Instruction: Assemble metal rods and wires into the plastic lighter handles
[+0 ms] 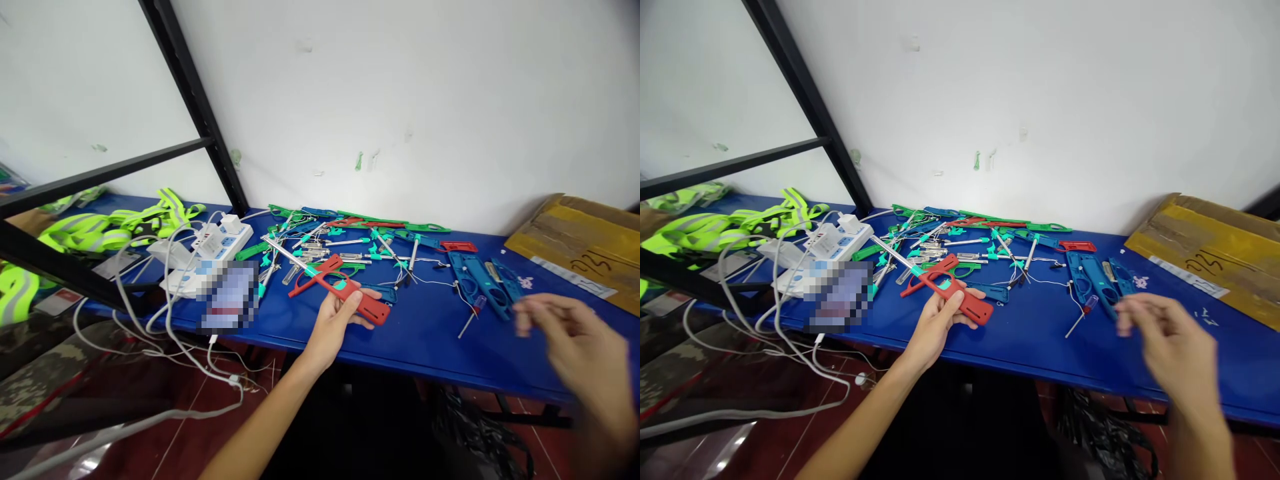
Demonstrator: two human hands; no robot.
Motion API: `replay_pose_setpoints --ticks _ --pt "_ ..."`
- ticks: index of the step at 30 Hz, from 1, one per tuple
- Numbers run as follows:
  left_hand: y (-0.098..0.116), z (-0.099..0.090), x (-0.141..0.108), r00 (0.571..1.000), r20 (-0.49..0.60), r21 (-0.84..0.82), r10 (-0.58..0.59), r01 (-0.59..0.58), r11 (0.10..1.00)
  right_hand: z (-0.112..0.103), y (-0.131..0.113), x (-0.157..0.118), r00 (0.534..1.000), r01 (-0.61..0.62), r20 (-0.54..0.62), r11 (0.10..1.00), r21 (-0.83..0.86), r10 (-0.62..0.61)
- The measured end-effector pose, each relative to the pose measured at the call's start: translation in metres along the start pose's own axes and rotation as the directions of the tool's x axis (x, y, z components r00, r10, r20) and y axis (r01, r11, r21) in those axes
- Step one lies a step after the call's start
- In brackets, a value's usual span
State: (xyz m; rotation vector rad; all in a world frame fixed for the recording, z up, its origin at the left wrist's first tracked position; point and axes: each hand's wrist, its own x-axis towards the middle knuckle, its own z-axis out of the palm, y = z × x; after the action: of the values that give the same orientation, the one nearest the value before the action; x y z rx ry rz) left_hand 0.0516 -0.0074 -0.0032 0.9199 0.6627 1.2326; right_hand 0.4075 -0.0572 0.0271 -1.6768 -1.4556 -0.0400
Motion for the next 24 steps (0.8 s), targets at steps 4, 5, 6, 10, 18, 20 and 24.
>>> replay_pose_setpoints --ticks 4,5,6,10,18,20,24 --pt "-0.001 0.000 -0.001 1.000 0.017 0.013 0.004 -0.005 1.000 0.072 -0.074 -0.039 0.953 0.140 0.210 0.934 0.330 -0.217" --pt "-0.001 0.001 -0.001 1.000 0.018 0.018 0.011 -0.011 1.000 0.085 -0.088 -0.046 0.939 0.174 0.215 0.909 0.379 -0.269" --pt "-0.001 0.001 -0.001 1.000 0.020 0.024 0.017 -0.018 1.000 0.096 -0.098 -0.051 0.926 0.200 0.216 0.888 0.414 -0.309" --pt "-0.001 0.002 -0.003 0.999 0.045 0.048 0.030 -0.032 0.998 0.109 -0.112 -0.055 0.926 0.239 0.159 0.857 0.456 -0.343" --pt "-0.002 0.004 -0.003 0.997 0.032 0.055 0.070 -0.072 0.996 0.107 -0.109 -0.053 0.916 0.264 0.167 0.862 0.433 -0.365" --pt "-0.003 0.004 -0.003 0.997 0.028 0.056 0.077 -0.079 0.995 0.108 -0.110 -0.053 0.911 0.276 0.169 0.861 0.427 -0.377" --pt "-0.004 0.005 -0.003 0.996 0.026 0.053 0.086 -0.087 0.995 0.108 -0.111 -0.052 0.896 0.312 0.164 0.850 0.425 -0.412"
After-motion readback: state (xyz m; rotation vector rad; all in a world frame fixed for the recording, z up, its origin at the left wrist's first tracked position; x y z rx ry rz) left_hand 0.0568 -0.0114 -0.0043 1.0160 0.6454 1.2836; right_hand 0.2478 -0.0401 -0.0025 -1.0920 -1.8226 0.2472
